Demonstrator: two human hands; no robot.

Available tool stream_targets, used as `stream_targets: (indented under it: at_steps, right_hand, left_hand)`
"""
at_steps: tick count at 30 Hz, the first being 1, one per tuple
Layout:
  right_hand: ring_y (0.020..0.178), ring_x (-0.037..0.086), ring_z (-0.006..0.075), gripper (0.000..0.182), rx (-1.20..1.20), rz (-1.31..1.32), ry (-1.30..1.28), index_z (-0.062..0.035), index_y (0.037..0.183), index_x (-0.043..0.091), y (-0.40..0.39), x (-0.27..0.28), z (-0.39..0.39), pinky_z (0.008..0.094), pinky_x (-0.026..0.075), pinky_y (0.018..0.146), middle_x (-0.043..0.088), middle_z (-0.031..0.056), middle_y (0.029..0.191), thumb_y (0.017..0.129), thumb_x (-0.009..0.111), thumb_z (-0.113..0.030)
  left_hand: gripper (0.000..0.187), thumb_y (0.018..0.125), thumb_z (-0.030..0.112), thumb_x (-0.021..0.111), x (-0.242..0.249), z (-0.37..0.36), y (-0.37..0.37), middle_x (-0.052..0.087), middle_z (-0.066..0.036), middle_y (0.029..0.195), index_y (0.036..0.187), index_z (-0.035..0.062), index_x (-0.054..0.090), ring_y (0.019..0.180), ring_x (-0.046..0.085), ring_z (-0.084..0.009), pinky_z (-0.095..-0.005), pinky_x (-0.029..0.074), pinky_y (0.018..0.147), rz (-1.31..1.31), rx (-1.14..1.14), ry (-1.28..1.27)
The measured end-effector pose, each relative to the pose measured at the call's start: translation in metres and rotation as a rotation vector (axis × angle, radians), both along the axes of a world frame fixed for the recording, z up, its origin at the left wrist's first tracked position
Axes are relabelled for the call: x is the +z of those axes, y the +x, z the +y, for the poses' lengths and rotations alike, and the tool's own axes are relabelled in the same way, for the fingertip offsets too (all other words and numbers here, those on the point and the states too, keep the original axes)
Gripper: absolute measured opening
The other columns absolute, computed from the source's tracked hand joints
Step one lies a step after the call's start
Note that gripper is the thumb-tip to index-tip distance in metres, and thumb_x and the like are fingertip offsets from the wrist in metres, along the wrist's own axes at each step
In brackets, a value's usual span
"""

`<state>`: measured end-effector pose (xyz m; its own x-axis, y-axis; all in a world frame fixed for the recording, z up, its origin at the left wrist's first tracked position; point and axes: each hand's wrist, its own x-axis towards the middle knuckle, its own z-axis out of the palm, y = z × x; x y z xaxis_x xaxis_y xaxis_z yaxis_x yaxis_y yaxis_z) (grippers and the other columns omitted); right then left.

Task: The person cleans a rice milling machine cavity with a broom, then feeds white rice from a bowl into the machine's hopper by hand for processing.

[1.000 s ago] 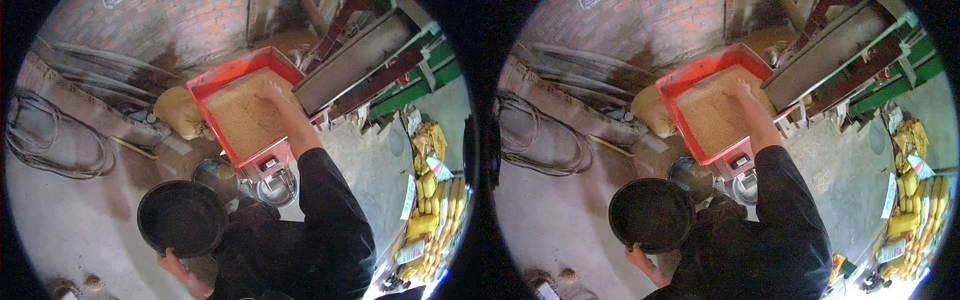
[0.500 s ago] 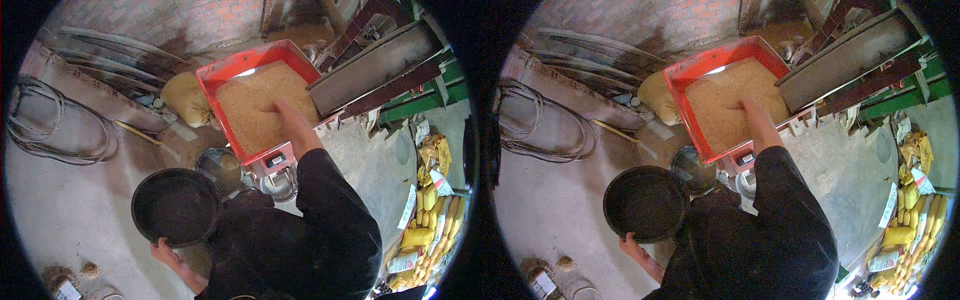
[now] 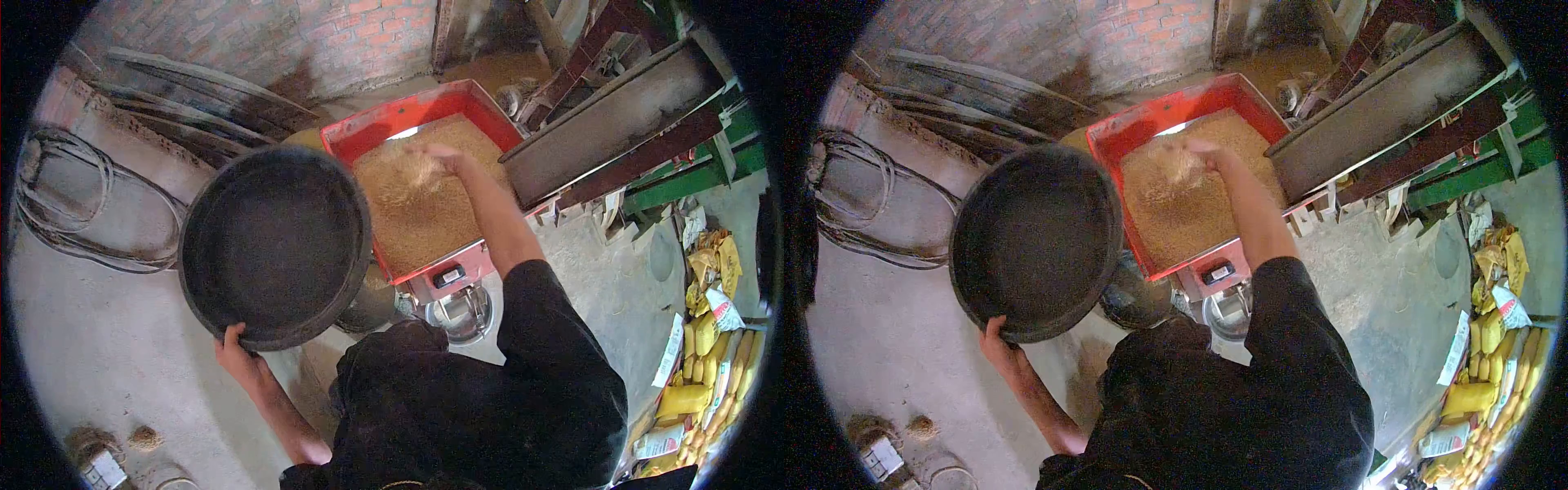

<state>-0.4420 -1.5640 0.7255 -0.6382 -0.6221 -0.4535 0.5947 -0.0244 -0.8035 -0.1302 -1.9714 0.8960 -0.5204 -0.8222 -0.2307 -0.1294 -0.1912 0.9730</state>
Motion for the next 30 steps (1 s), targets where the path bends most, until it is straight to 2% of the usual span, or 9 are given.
stream_targets:
  at_steps: [4,6,11,13,14,17,24,27,30]
  right_hand:
    - [0.084,0.066,0.0192,0.032,-0.05,-0.091,-0.12,-0.0006,0.114,0.056,-0.033,0.058,0.021,0.0346,0.058,0.07,0.067,0.0104,0.096,0.096,0.043,-0.024]
    - [0.08,0.067,0.0197,0.033,-0.312,0.019,0.003,0.0014,0.112,0.056,-0.035,0.093,0.024,0.0352,0.059,0.067,0.067,0.0109,0.095,0.096,0.043,-0.024]
    - [0.074,0.067,0.0185,0.027,-0.365,0.078,0.175,0.0025,0.108,0.058,-0.039,0.153,0.027,0.0299,0.059,0.063,0.066,0.0114,0.093,0.094,0.05,-0.019]
    - [0.073,0.067,0.0168,0.026,-0.171,0.208,0.305,0.0035,0.107,0.06,-0.047,0.159,0.022,0.0276,0.058,0.06,0.066,0.0121,0.095,0.093,0.053,-0.017]
    - [0.077,0.066,0.017,0.029,-0.027,0.57,0.456,0.0046,0.107,0.061,-0.058,0.157,0.018,0.0285,0.058,0.063,0.066,0.0119,0.096,0.091,0.055,-0.018]
    - [0.086,0.065,0.0168,0.029,0.192,0.946,0.427,0.0063,0.108,0.061,-0.049,0.176,-0.014,0.03,0.057,0.069,0.066,0.0118,0.099,0.09,0.057,-0.017]
    - [0.094,0.062,0.0182,0.029,0.137,0.401,0.108,0.0086,0.109,0.06,0.026,0.215,-0.063,0.0276,0.049,0.082,0.065,0.0145,0.103,0.088,0.06,-0.013]
    - [0.092,0.063,0.0169,0.03,0.187,0.511,0.348,0.0092,0.108,0.06,0.07,0.249,-0.057,0.0283,0.05,0.08,0.065,0.0152,0.102,0.089,0.059,-0.015]
    - [0.093,0.063,0.017,0.028,0.323,0.686,0.375,0.0066,0.106,0.061,0.06,0.221,-0.034,0.0283,0.049,0.082,0.065,0.0137,0.103,0.091,0.055,-0.016]
  left_hand:
    - [0.037,0.064,-0.004,0.058,0.018,0.035,-0.038,0.06,-0.012,0.095,0.101,-0.0064,0.056,0.083,0.057,-0.0235,-0.0341,0.046,0.075,0.093,-0.105,0.061]
    - [0.036,0.064,-0.004,0.058,0.018,0.047,-0.055,0.06,-0.011,0.095,0.101,-0.0064,0.056,0.082,0.057,-0.023,-0.0335,0.046,0.076,0.111,-0.147,0.072]
    - [0.029,0.066,-0.003,0.059,0.013,0.071,-0.091,0.062,-0.006,0.088,0.094,-0.0034,0.06,0.077,0.056,-0.017,-0.0284,0.044,0.073,0.046,-0.358,-0.078]
    - [0.026,0.067,-0.003,0.059,0.008,0.083,-0.098,0.062,-0.005,0.087,0.093,-0.003,0.06,0.076,0.055,-0.0154,-0.0275,0.043,0.072,0.056,-0.379,-0.077]
    - [0.023,0.068,-0.003,0.058,0.006,0.09,-0.101,0.062,-0.004,0.085,0.091,-0.0025,0.06,0.075,0.055,-0.0137,-0.0266,0.043,0.071,0.073,-0.405,-0.077]
    - [0.02,0.07,-0.004,0.057,0.011,0.111,-0.099,0.062,-0.004,0.084,0.09,-0.003,0.059,0.074,0.054,-0.0124,-0.0265,0.042,0.071,0.126,-0.464,-0.05]
    - [0.018,0.073,-0.003,0.055,0.004,0.122,-0.087,0.062,-0.004,0.086,0.091,-0.004,0.058,0.074,0.054,-0.012,-0.0254,0.042,0.072,0.126,-0.472,-0.049]
    - [0.02,0.074,-0.003,0.055,0.0,0.12,-0.08,0.063,-0.005,0.088,0.094,-0.0043,0.058,0.076,0.056,-0.0124,-0.0257,0.043,0.074,0.112,-0.464,-0.045]
    - [0.023,0.074,-0.002,0.055,-0.008,0.114,-0.074,0.064,-0.006,0.091,0.097,-0.0044,0.057,0.078,0.057,-0.0132,-0.0266,0.044,0.075,0.164,-0.476,-0.028]
